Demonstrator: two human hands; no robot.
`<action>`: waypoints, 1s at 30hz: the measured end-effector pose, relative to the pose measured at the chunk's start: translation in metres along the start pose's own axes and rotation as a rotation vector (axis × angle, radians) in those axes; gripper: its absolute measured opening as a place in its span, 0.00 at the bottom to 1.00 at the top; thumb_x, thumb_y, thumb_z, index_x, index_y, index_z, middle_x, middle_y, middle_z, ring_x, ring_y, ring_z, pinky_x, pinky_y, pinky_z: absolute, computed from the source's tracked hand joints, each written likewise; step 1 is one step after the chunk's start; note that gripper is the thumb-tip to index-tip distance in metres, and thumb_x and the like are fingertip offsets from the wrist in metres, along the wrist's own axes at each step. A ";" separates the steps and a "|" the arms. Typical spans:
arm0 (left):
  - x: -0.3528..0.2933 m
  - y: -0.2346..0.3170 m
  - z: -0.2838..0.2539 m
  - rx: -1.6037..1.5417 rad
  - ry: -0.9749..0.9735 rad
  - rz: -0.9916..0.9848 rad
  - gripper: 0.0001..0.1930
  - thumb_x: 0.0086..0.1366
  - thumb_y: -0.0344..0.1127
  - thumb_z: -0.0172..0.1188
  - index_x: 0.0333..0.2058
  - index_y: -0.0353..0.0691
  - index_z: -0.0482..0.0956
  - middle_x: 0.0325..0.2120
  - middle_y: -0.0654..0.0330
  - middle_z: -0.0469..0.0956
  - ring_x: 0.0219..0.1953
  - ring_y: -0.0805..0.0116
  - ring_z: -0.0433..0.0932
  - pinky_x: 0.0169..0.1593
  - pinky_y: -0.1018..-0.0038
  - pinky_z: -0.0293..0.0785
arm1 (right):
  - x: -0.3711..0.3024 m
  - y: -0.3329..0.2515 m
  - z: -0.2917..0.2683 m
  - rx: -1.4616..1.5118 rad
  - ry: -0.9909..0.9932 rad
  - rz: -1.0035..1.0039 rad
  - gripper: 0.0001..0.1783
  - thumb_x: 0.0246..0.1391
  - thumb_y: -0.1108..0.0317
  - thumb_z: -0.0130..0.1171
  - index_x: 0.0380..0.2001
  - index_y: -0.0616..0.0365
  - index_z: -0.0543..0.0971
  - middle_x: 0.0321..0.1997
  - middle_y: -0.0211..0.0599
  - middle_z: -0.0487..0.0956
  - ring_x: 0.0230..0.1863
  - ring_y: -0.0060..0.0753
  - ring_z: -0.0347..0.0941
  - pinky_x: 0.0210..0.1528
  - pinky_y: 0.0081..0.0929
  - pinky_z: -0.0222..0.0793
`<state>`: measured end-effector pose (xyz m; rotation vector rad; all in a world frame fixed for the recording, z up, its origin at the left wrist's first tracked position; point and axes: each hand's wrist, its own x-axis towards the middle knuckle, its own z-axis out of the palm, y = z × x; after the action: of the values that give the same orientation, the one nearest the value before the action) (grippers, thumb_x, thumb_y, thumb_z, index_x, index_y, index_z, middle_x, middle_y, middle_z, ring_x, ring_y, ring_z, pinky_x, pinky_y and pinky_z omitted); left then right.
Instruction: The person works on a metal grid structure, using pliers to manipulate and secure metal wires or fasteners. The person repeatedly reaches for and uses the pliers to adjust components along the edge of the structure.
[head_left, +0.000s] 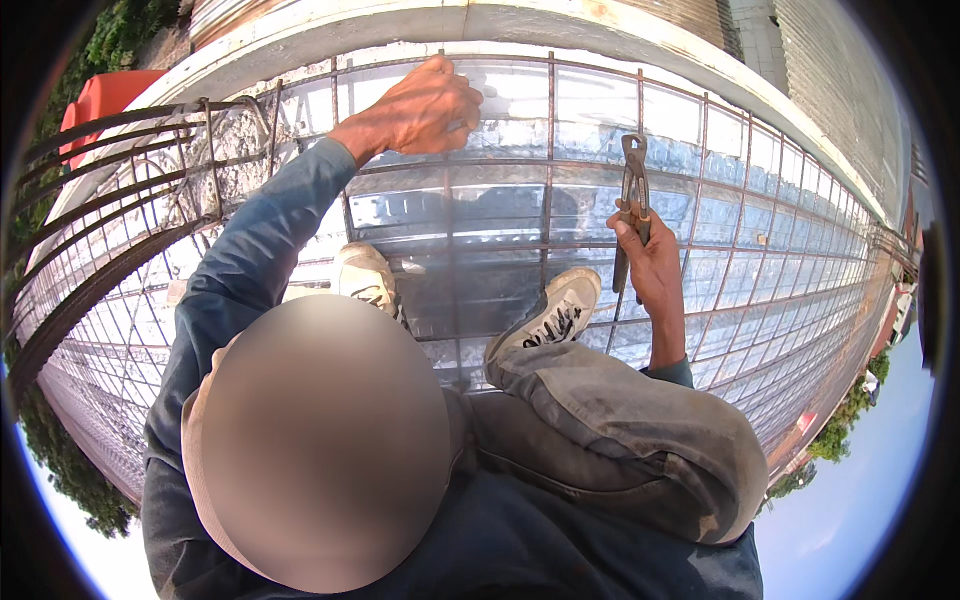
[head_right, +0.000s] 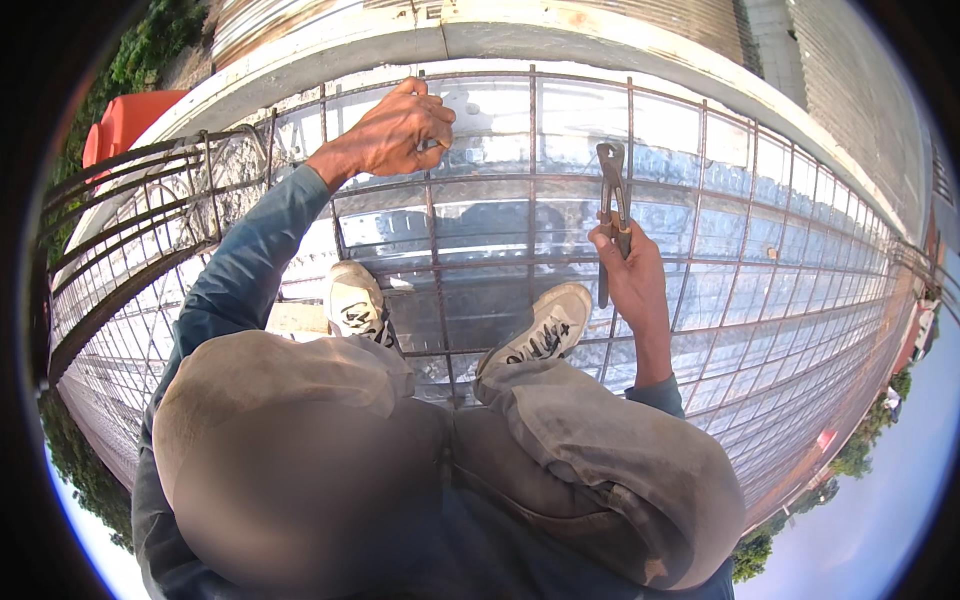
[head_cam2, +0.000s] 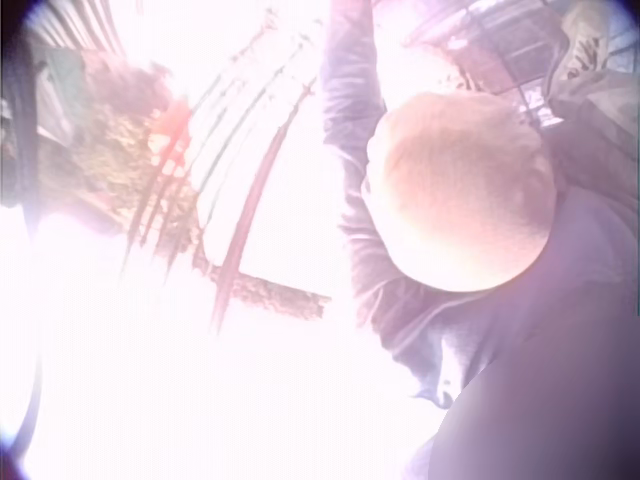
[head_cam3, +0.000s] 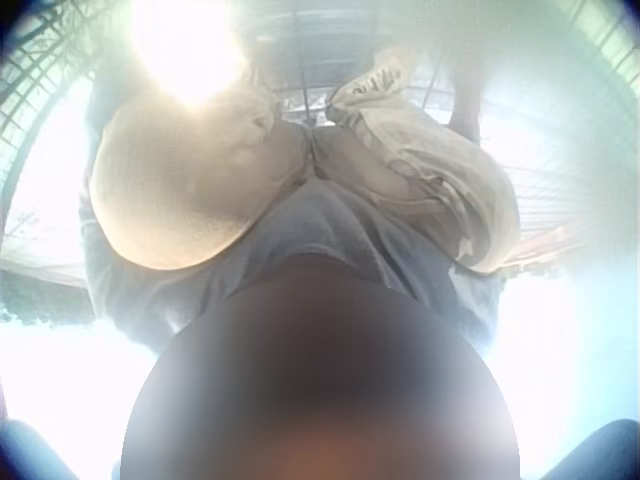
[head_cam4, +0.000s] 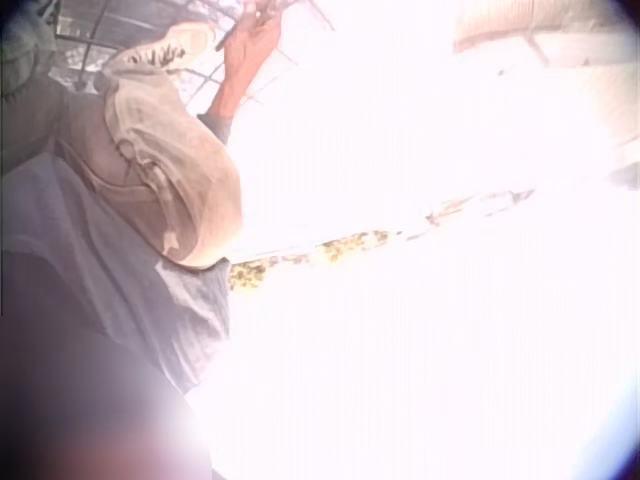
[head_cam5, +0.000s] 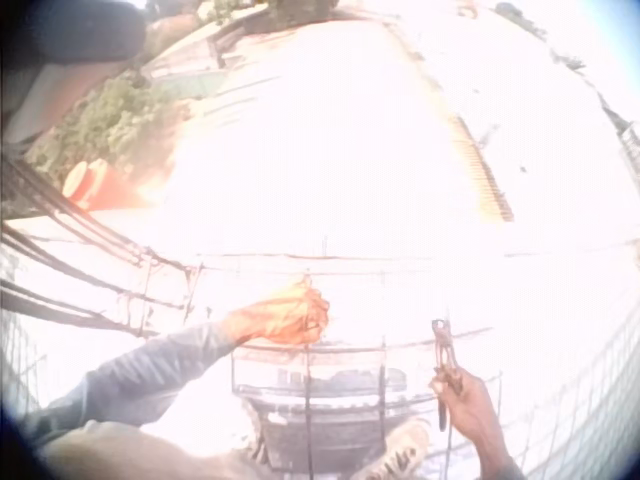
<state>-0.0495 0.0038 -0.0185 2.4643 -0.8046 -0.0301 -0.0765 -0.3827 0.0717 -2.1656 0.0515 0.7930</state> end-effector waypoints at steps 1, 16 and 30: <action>0.001 0.001 0.000 0.000 -0.010 -0.007 0.05 0.59 0.31 0.62 0.27 0.42 0.86 0.27 0.65 0.81 0.31 0.64 0.73 0.52 0.65 0.66 | 0.009 -0.012 0.005 -0.130 -0.102 -0.006 0.17 0.67 0.64 0.63 0.53 0.65 0.79 0.38 0.41 0.83 0.38 0.31 0.79 0.46 0.31 0.74; -0.007 -0.001 -0.006 -0.120 -0.098 -0.103 0.06 0.56 0.33 0.66 0.29 0.45 0.91 0.47 0.55 0.89 0.41 0.64 0.78 0.61 0.64 0.64 | 0.054 -0.041 0.065 -0.807 -0.155 -0.601 0.25 0.53 0.81 0.58 0.57 0.69 0.77 0.45 0.51 0.80 0.46 0.53 0.78 0.51 0.44 0.77; -0.011 -0.006 0.002 -0.094 -0.125 -0.100 0.05 0.58 0.35 0.69 0.32 0.50 0.92 0.44 0.62 0.89 0.43 0.69 0.82 0.67 0.65 0.64 | 0.046 -0.035 0.078 -0.761 -0.216 -0.458 0.15 0.63 0.70 0.63 0.48 0.70 0.76 0.41 0.57 0.80 0.39 0.60 0.79 0.39 0.49 0.75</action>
<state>-0.0558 0.0127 -0.0251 2.4299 -0.7142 -0.2554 -0.0707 -0.2937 0.0331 -2.6029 -0.9624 0.8460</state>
